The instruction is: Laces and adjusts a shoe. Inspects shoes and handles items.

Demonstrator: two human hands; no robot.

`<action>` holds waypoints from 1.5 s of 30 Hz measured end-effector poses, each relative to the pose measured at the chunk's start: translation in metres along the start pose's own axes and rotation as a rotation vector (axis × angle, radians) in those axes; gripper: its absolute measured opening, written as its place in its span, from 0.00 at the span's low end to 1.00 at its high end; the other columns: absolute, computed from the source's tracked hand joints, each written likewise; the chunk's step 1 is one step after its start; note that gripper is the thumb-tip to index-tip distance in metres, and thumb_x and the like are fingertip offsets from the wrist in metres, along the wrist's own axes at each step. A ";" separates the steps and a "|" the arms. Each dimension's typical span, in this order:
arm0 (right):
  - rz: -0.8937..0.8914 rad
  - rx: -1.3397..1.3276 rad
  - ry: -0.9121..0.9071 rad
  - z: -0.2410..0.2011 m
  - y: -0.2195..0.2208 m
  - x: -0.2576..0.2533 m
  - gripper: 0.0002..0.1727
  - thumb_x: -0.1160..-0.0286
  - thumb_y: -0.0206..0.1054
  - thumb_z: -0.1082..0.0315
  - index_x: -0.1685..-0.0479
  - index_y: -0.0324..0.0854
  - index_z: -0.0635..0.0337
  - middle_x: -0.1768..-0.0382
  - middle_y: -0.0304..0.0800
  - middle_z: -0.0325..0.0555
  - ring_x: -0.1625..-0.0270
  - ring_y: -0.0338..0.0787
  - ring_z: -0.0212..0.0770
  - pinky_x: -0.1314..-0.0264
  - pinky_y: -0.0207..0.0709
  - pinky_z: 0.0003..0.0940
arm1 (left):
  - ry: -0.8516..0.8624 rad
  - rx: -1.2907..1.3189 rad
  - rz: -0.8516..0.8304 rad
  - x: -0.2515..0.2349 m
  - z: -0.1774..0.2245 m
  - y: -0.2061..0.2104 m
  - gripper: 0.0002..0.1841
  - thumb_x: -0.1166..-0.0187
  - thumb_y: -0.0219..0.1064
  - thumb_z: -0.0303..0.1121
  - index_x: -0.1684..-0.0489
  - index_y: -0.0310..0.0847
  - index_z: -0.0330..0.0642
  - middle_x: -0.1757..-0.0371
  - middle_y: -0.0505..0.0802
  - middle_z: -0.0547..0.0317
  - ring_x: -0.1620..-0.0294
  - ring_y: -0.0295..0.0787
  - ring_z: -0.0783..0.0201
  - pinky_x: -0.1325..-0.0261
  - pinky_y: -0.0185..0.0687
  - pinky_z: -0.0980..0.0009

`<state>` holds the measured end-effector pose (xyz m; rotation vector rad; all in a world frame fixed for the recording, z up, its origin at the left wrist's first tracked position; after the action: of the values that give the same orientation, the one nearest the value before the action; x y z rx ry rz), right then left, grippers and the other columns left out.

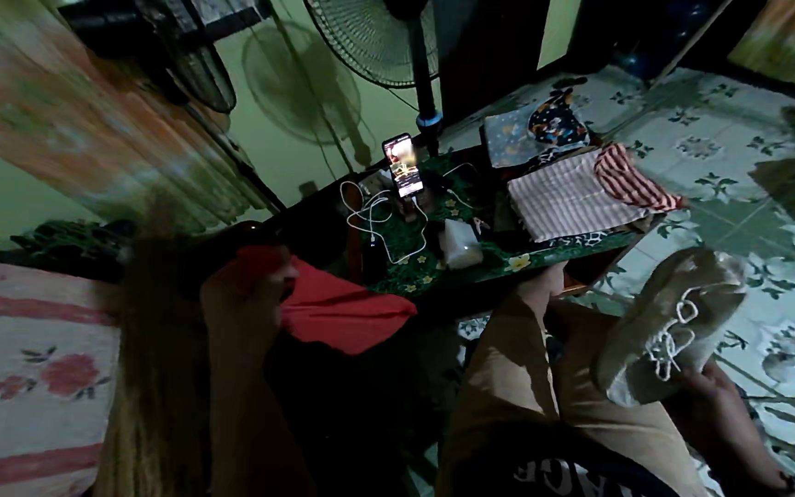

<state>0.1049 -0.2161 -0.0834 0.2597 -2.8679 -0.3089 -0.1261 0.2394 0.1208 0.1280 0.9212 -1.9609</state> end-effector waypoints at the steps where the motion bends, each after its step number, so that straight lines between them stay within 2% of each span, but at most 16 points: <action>1: 0.007 -0.018 -0.012 -0.004 -0.002 0.000 0.24 0.31 0.55 0.76 0.32 0.67 0.55 0.53 0.89 0.31 0.53 0.92 0.25 0.49 0.90 0.28 | 0.106 0.047 -0.059 -0.001 0.020 0.006 0.15 0.22 0.65 0.33 0.44 0.82 0.32 0.55 0.91 0.65 0.61 0.84 0.85 0.53 0.84 0.81; 4: -0.012 -0.092 -0.072 -0.019 -0.009 -0.002 0.21 0.29 0.56 0.73 0.35 0.68 0.53 0.56 0.91 0.30 0.55 0.92 0.27 0.49 0.90 0.29 | 0.375 0.174 -0.200 -0.006 0.065 0.033 0.12 0.21 0.70 0.39 0.44 0.81 0.48 0.57 0.88 0.78 0.61 0.84 0.87 0.56 0.84 0.84; 7: -0.033 -0.170 -0.144 -0.035 -0.015 -0.002 0.18 0.27 0.57 0.71 0.38 0.70 0.52 0.57 0.91 0.30 0.55 0.93 0.28 0.48 0.90 0.30 | 0.539 0.392 -0.306 -0.009 0.110 0.075 0.06 0.22 0.71 0.46 0.57 0.84 0.61 0.65 0.87 0.90 0.67 0.81 0.92 0.64 0.79 0.90; 12: -0.033 -0.316 -0.242 -0.062 -0.020 0.007 0.10 0.28 0.66 0.63 0.50 0.80 0.46 0.61 0.94 0.30 0.56 0.92 0.26 0.49 0.89 0.29 | 0.798 0.542 -0.526 0.002 0.153 0.122 0.11 0.23 0.72 0.53 0.57 0.88 0.59 0.59 0.91 0.86 0.57 0.87 0.87 0.54 0.86 0.85; 15: -0.143 -0.400 -0.321 -0.077 -0.022 0.012 0.14 0.38 0.79 0.51 0.55 0.88 0.39 0.58 0.95 0.29 0.52 0.92 0.26 0.45 0.88 0.31 | 0.891 0.776 -0.871 0.016 0.168 0.140 0.16 0.15 0.62 0.53 0.56 0.91 0.55 0.66 0.89 0.77 0.65 0.82 0.82 0.61 0.77 0.84; 17: -0.217 -0.434 -0.334 -0.084 -0.024 0.014 0.16 0.43 0.81 0.46 0.56 0.90 0.36 0.57 0.95 0.28 0.51 0.92 0.26 0.44 0.88 0.31 | 0.890 0.832 -1.053 0.028 0.168 0.151 0.15 0.12 0.59 0.49 0.52 0.90 0.54 0.70 0.82 0.71 0.67 0.75 0.79 0.59 0.70 0.82; 20: -0.239 -0.482 -0.326 -0.091 -0.021 0.020 0.18 0.49 0.82 0.45 0.58 0.91 0.35 0.58 0.95 0.27 0.53 0.92 0.24 0.47 0.88 0.29 | 0.811 0.871 -1.126 0.048 0.156 0.171 0.08 0.20 0.71 0.41 0.51 0.90 0.53 0.67 0.84 0.68 0.63 0.79 0.76 0.53 0.76 0.78; 25: -0.281 -0.472 -0.232 -0.090 0.003 0.036 0.11 0.41 0.80 0.48 0.61 0.92 0.35 0.61 0.96 0.26 0.55 0.92 0.22 0.47 0.88 0.25 | 0.658 0.823 -1.105 0.069 0.136 0.189 0.25 0.37 0.80 0.60 0.50 0.88 0.54 0.59 0.89 0.74 0.55 0.83 0.78 0.49 0.78 0.80; 28: -0.295 -0.441 -0.098 -0.088 0.027 0.051 0.03 0.35 0.75 0.63 0.68 0.90 0.38 0.68 0.95 0.24 0.64 0.90 0.18 0.56 0.86 0.18 | 0.613 0.832 -1.035 0.066 0.132 0.188 0.27 0.41 0.81 0.62 0.51 0.86 0.57 0.57 0.89 0.77 0.52 0.83 0.79 0.46 0.78 0.80; 30: -0.265 -0.356 -0.008 -0.089 0.044 0.058 0.14 0.39 0.65 0.78 0.72 0.84 0.41 0.75 0.91 0.20 0.72 0.86 0.14 0.65 0.82 0.13 | 0.586 0.833 -1.010 0.064 0.131 0.188 0.27 0.42 0.82 0.63 0.51 0.84 0.59 0.57 0.87 0.79 0.53 0.83 0.81 0.46 0.78 0.81; 32: -0.292 -0.168 0.043 -0.082 0.054 0.056 0.15 0.38 0.63 0.84 0.70 0.79 0.48 0.77 0.86 0.19 0.74 0.81 0.11 0.66 0.78 0.10 | 0.562 0.843 -0.990 0.065 0.129 0.188 0.27 0.43 0.82 0.63 0.52 0.83 0.60 0.58 0.87 0.79 0.54 0.82 0.80 0.47 0.78 0.81; 34: -0.402 0.051 -0.046 -0.062 0.058 0.043 0.08 0.38 0.68 0.81 0.64 0.80 0.58 0.73 0.83 0.24 0.70 0.78 0.11 0.62 0.75 0.09 | 0.542 0.864 -0.967 0.067 0.128 0.187 0.28 0.45 0.83 0.63 0.53 0.81 0.60 0.59 0.86 0.78 0.55 0.82 0.79 0.48 0.78 0.80; 36: -0.597 0.145 -0.232 -0.041 0.063 0.022 0.16 0.36 0.74 0.74 0.48 0.83 0.68 0.58 0.89 0.33 0.55 0.84 0.15 0.47 0.78 0.14 | 0.536 0.865 -0.937 0.069 0.129 0.184 0.28 0.46 0.84 0.63 0.55 0.80 0.60 0.60 0.85 0.79 0.55 0.82 0.79 0.49 0.78 0.81; 38: -0.856 0.115 -0.357 -0.025 0.072 -0.004 0.29 0.35 0.77 0.72 0.31 0.76 0.69 0.41 0.90 0.43 0.39 0.87 0.26 0.31 0.81 0.27 | 0.537 0.856 -0.907 0.066 0.128 0.180 0.28 0.47 0.84 0.63 0.54 0.81 0.61 0.60 0.85 0.79 0.56 0.81 0.79 0.51 0.77 0.82; 39: -0.967 0.122 -0.364 -0.024 0.074 -0.010 0.32 0.36 0.75 0.74 0.27 0.73 0.69 0.37 0.88 0.46 0.36 0.86 0.30 0.29 0.80 0.32 | 0.541 0.847 -0.893 0.064 0.127 0.179 0.28 0.47 0.84 0.62 0.54 0.80 0.61 0.60 0.84 0.80 0.57 0.81 0.79 0.51 0.77 0.82; 45: -1.150 0.289 -0.286 -0.050 0.065 -0.021 0.37 0.46 0.70 0.86 0.25 0.75 0.66 0.35 0.87 0.47 0.36 0.87 0.33 0.30 0.82 0.34 | 0.538 0.828 -0.906 0.060 0.117 0.179 0.29 0.46 0.83 0.64 0.52 0.80 0.61 0.61 0.84 0.80 0.58 0.80 0.80 0.53 0.77 0.82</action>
<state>0.1285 -0.1583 -0.0253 2.0376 -2.6491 -0.1054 0.0121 0.0703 0.0798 0.8686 0.4177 -3.1649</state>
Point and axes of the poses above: each hand's wrist, its own x-axis away from the middle knuckle, its own y-axis out of the palm, z = x × y, the point moved 3 cm from there along -x, towards the middle knuckle
